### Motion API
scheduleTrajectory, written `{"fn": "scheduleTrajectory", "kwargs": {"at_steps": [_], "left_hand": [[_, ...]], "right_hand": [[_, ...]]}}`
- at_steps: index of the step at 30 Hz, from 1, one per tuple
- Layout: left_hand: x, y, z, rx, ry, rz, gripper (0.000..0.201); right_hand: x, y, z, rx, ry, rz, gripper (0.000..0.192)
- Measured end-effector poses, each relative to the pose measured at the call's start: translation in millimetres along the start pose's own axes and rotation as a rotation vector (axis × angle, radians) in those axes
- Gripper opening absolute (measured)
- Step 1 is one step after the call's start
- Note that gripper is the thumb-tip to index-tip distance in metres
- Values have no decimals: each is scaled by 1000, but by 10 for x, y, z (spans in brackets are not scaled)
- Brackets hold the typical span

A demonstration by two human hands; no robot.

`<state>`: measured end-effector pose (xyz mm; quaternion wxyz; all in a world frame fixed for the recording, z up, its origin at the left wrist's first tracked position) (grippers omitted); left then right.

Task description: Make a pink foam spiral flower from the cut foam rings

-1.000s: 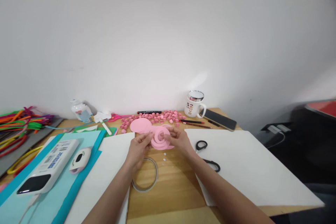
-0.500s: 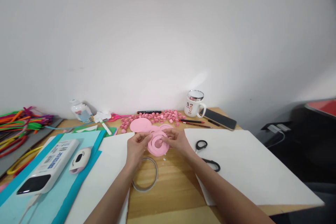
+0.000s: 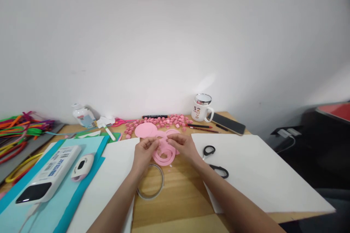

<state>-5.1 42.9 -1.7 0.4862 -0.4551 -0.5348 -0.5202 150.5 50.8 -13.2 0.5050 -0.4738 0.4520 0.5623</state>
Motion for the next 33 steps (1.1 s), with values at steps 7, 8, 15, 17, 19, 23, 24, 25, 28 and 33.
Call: {"fn": "scheduleTrajectory", "kwargs": {"at_steps": [7, 8, 15, 17, 19, 23, 24, 25, 28, 33], "left_hand": [[77, 63, -35, -43, 109, 188, 22], [89, 69, -44, -31, 112, 220, 22], [126, 103, -85, -72, 97, 243, 14], [113, 86, -74, -64, 101, 226, 13], [89, 62, -55, -56, 110, 228, 14], [40, 26, -20, -58, 116, 264, 18], [34, 21, -16, -57, 114, 278, 19], [32, 19, -14, -54, 116, 294, 19], [50, 28, -21, -57, 137, 339, 20], [61, 58, -44, -103, 140, 359, 21]], "right_hand": [[-22, 42, -26, 15, -6, -72, 16], [-28, 44, -31, 25, -17, -103, 15], [-76, 77, -40, -3, -159, -201, 12], [-85, 85, -36, -43, -159, -164, 15], [-78, 89, -33, -94, -116, -92, 20], [-52, 80, -33, -154, -27, 24, 23], [-47, 79, -35, -162, -18, 46, 23], [-41, 78, -36, -167, -10, 69, 24], [-19, 80, -39, -165, 21, 127, 26], [-2, 88, -39, -158, 66, 156, 25]]}}
Point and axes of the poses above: each hand's wrist, its own z-axis towards the middle knuckle, its own y-axis out of the palm, x = y × z, the point moved 4 cm from there along z, towards the middle knuckle, and after that the axes turned 2 degrees about y, right-handed, at the moved point
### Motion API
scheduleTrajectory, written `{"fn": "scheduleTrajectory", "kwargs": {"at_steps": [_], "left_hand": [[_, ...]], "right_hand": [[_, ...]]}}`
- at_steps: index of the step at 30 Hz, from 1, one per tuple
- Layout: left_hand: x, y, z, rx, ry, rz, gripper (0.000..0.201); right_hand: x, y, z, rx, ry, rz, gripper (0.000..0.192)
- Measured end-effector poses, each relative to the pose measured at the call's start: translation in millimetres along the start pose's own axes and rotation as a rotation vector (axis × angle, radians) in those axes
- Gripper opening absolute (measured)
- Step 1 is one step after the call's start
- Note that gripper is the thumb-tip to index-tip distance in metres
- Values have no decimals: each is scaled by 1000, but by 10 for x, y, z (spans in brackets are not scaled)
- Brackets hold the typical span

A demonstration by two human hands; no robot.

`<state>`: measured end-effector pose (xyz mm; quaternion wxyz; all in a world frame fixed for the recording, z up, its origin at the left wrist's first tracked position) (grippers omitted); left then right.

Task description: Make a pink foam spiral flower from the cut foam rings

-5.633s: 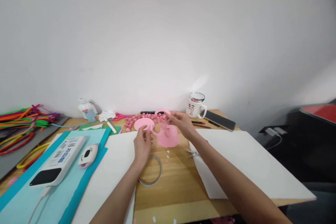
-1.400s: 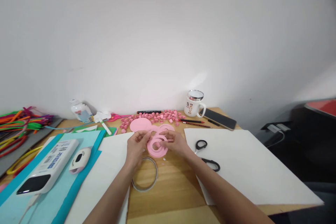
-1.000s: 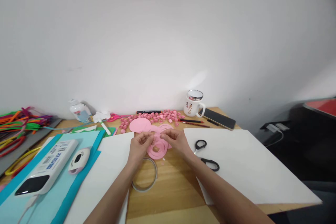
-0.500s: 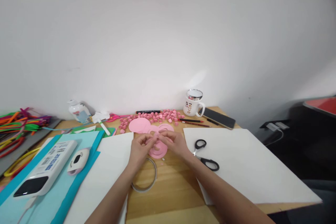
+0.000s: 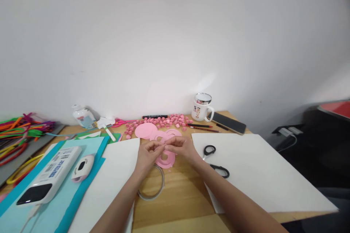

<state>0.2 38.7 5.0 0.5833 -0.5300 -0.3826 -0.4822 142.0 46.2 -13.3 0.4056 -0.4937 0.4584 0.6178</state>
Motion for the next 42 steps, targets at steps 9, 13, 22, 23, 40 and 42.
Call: {"fn": "scheduleTrajectory", "kwargs": {"at_steps": [9, 13, 22, 23, 40, 42], "left_hand": [[22, 12, 1, 15, -22, -80, 18], [23, 7, 4, 28, -26, -99, 17], [65, 25, -16, -1, -38, -128, 15], [66, 26, -18, -4, -37, -130, 14], [48, 27, -9, -3, -56, -146, 17], [54, 28, -11, -8, -62, -144, 16]], "right_hand": [[-84, -15, -3, 28, -18, -105, 22], [-90, -12, 1, 20, -26, -121, 23], [-86, -16, 1, 43, 6, -106, 25], [-85, -19, 0, 47, 12, -106, 25], [-16, -58, 1, 51, 38, 50, 40], [-5, -57, 5, 42, 37, 50, 40]]}}
Point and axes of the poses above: each hand's wrist, its own z-axis towards the middle knuckle, its own y-axis out of the palm, x = y × z, the point moved 4 cm from there along z, towards the middle knuckle, and after that the axes turned 2 degrees about y, right-handed, at the moved point
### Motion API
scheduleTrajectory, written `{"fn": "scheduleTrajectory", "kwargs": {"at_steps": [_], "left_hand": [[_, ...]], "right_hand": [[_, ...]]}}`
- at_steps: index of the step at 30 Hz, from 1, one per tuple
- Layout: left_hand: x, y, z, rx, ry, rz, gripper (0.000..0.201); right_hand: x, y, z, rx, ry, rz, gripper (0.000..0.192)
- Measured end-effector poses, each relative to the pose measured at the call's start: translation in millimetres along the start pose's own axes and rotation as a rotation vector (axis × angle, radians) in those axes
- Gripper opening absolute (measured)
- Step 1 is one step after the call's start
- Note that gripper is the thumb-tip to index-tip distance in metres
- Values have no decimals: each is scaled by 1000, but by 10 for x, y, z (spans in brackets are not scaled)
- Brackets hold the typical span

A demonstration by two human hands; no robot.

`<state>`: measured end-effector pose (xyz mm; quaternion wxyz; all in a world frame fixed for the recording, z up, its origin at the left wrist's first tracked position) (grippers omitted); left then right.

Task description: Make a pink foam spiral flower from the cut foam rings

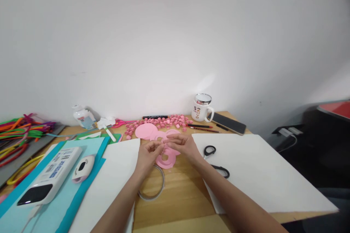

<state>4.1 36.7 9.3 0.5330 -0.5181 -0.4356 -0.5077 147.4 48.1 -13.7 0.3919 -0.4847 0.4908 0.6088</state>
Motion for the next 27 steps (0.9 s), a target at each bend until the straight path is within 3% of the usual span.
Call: {"fn": "scheduleTrajectory", "kwargs": {"at_steps": [27], "left_hand": [[-25, 11, -5, 13, -15, -1, 16]], "right_hand": [[9, -46, 4, 69, 9, -60, 41]]}}
Point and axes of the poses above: each hand's wrist, its own z-axis towards the middle knuckle, its own y-axis out of the palm, x = y × z, the point moved 4 cm from there along z, towards the middle knuckle, and after that the axes turned 2 degrees about y, right-handed, at the moved point
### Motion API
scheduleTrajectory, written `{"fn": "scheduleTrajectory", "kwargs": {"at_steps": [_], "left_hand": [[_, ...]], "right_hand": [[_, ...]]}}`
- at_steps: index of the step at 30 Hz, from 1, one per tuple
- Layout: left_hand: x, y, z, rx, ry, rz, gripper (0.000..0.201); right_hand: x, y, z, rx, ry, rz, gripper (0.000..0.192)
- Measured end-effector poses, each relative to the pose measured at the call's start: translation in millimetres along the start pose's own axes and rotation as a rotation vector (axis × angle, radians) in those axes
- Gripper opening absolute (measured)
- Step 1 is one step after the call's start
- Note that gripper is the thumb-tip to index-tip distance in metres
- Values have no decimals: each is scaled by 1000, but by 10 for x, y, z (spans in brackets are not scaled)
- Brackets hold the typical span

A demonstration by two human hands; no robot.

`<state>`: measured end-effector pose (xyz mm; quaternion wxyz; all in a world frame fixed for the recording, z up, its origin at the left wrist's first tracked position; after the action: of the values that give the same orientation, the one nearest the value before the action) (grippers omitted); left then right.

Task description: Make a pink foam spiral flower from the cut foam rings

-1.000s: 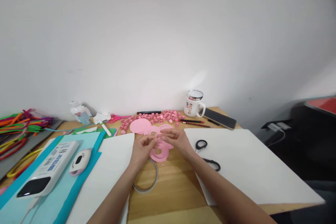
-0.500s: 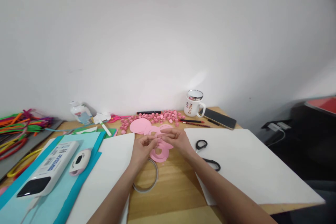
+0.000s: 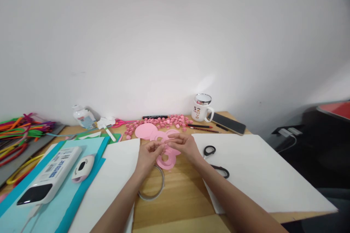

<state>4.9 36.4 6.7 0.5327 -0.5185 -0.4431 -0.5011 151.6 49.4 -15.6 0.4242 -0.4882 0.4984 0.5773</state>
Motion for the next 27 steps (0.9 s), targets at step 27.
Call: {"fn": "scheduleTrajectory", "kwargs": {"at_steps": [27], "left_hand": [[62, 31, -8, -89, 62, 70, 17]], "right_hand": [[-25, 68, -10, -9, -59, 23, 38]]}}
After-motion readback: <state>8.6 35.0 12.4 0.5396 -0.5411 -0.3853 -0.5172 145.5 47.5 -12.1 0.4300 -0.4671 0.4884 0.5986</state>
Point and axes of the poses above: each hand's wrist, its own z-axis towards the middle knuckle, its own y-axis out of the palm, x = y × z, the point moved 4 cm from there along z, towards the middle knuckle, and after that the axes turned 2 degrees about y, right-handed, at the moved point
